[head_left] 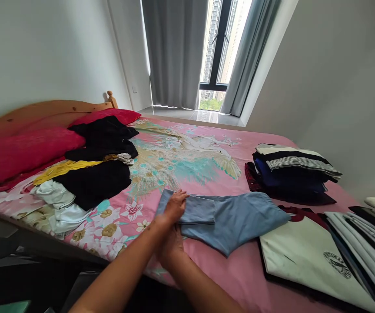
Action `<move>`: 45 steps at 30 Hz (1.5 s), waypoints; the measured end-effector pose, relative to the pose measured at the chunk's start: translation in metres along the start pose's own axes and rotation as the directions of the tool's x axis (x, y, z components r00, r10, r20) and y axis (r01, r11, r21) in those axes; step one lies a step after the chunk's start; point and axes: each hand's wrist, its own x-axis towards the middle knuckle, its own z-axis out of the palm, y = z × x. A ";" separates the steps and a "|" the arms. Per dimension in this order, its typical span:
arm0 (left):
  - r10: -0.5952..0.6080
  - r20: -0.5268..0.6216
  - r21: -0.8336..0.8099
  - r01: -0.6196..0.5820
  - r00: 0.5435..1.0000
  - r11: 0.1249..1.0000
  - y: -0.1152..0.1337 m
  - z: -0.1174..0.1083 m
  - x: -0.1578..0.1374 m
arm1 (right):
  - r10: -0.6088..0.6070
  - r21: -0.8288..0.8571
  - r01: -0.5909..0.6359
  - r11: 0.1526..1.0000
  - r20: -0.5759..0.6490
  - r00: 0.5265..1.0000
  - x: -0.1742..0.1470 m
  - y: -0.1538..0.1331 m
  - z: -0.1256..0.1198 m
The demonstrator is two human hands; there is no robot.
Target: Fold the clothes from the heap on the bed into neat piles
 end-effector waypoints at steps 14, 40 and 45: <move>-0.188 0.092 0.368 0.142 0.978 0.919 -0.093 0.006 -0.009 | -0.038 0.190 0.069 0.979 -0.161 0.986 -0.039 0.007 -0.015; 0.010 0.214 0.325 -0.081 0.977 0.942 0.083 0.091 0.005 | 0.966 0.987 -0.086 0.133 -0.110 0.235 -0.101 0.277 -0.243; -0.006 0.229 0.288 -0.061 0.973 0.956 0.085 0.084 0.004 | 0.942 0.989 0.091 0.116 -0.138 0.307 -0.107 0.263 -0.251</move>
